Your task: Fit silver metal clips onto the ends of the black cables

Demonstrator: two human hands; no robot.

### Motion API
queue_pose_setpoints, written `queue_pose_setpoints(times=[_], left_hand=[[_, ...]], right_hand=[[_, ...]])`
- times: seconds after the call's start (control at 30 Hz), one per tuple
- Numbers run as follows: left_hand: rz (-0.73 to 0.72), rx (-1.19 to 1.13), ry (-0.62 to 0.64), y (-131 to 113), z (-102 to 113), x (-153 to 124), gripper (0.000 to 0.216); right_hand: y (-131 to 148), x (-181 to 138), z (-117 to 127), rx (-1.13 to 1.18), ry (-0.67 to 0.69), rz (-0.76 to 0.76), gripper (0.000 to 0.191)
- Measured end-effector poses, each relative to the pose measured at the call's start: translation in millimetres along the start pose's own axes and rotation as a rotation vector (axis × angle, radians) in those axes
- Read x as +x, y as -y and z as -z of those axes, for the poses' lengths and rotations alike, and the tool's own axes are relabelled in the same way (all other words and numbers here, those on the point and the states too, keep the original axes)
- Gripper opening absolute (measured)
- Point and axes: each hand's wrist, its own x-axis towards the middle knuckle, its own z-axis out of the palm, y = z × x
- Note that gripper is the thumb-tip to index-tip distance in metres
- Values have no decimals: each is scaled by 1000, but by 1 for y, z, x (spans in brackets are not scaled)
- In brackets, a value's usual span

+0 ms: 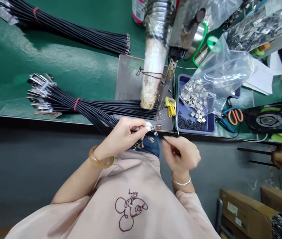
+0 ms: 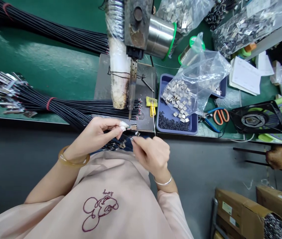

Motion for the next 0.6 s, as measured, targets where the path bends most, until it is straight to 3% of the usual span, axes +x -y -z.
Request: queue_pose_setpoints(times=[0.17,0.33,0.5,0.6], left_hand=[[-44,9,25,3,2,1,35],[-78,37,50,7,3,0,33],[-135,98,41,9,0,0,29],[-151,101,10,9,-2,-1,22]], right_hand=[[7,19,-18,-97,63,171,14],[4,20,-17,30,93,99,9],[6,20,-20,11,102,120,6],[6,19,-21,129,138,41,8]])
